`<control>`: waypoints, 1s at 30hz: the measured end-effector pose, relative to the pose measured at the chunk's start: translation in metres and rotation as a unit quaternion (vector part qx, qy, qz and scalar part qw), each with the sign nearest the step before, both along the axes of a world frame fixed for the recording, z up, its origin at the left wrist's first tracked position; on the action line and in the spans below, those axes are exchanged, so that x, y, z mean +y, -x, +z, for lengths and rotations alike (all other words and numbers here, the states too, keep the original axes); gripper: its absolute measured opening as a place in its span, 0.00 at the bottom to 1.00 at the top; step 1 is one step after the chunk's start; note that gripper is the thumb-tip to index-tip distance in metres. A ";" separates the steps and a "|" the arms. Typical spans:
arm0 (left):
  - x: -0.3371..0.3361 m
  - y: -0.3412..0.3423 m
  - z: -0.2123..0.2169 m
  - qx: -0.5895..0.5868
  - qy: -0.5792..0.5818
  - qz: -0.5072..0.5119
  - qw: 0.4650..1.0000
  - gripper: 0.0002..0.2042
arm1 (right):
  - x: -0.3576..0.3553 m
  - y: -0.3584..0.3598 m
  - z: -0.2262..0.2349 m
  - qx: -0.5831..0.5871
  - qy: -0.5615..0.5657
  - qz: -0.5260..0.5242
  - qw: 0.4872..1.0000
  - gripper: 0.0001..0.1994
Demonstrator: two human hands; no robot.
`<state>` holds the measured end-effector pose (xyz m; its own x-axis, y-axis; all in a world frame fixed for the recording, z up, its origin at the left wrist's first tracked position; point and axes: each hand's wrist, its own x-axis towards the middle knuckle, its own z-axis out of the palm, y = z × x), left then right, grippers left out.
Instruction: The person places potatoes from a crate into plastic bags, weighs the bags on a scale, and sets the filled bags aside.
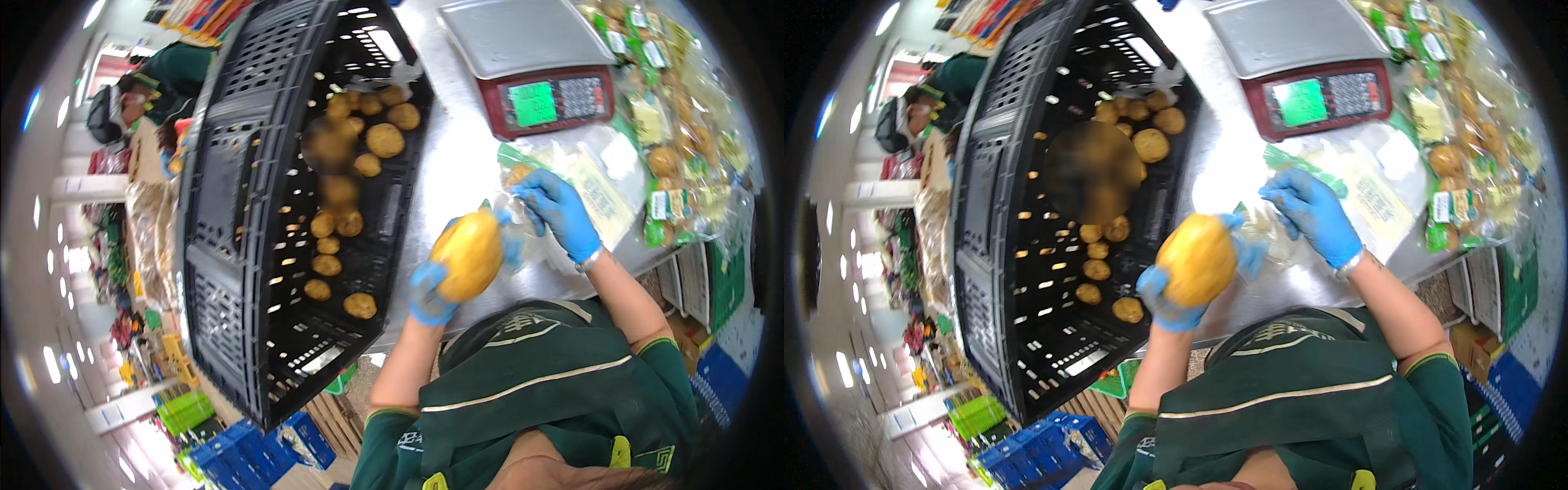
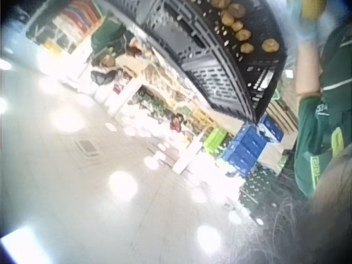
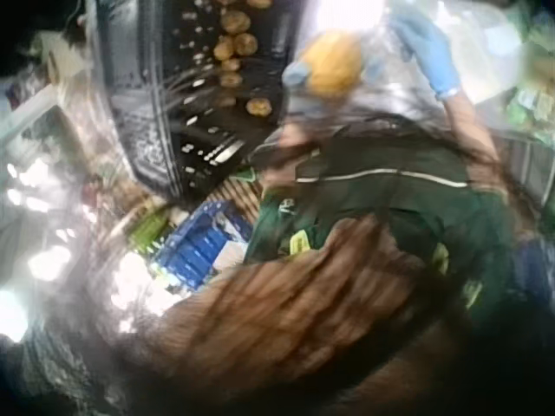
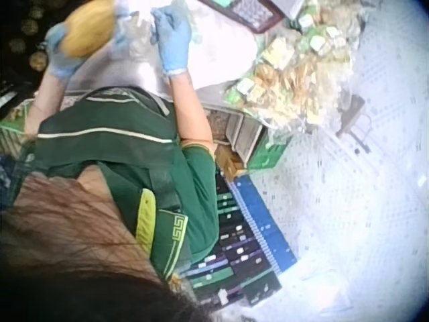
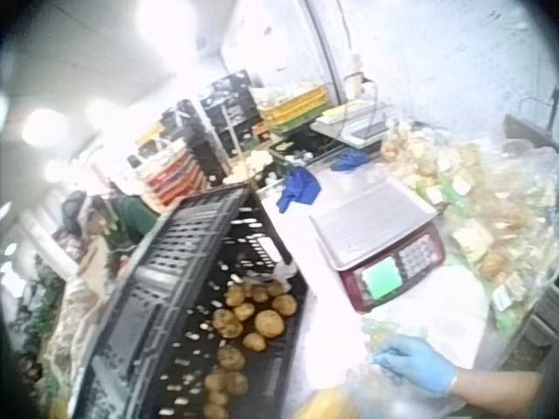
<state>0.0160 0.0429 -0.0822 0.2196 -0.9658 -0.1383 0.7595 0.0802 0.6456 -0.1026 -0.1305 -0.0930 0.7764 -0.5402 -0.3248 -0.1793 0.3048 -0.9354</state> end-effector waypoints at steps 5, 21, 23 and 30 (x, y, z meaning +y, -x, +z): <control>-0.067 0.003 -0.021 -0.653 -0.325 -0.077 0.679 0.30 | -0.010 -0.010 -0.003 -0.052 0.057 -0.091 0.993 0.07; 0.011 -0.004 -0.012 -0.671 -0.198 0.167 0.695 0.15 | -0.221 -0.124 0.235 -0.067 0.461 0.113 0.878 0.10; 0.024 0.000 -0.034 -0.592 -0.250 0.170 0.747 0.15 | -0.229 -0.138 0.203 -0.010 0.498 0.116 0.859 0.13; 0.019 -0.008 -0.022 -0.594 -0.274 0.100 0.750 0.13 | -0.250 -0.155 0.128 0.016 0.475 -0.035 0.879 0.09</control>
<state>0.0243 0.0624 -0.1046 0.6358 -0.7660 -0.0948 -0.3687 -0.4094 0.8346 0.0528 -0.3802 0.0346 0.7284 -0.6261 0.2782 -0.2218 -0.5997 -0.7689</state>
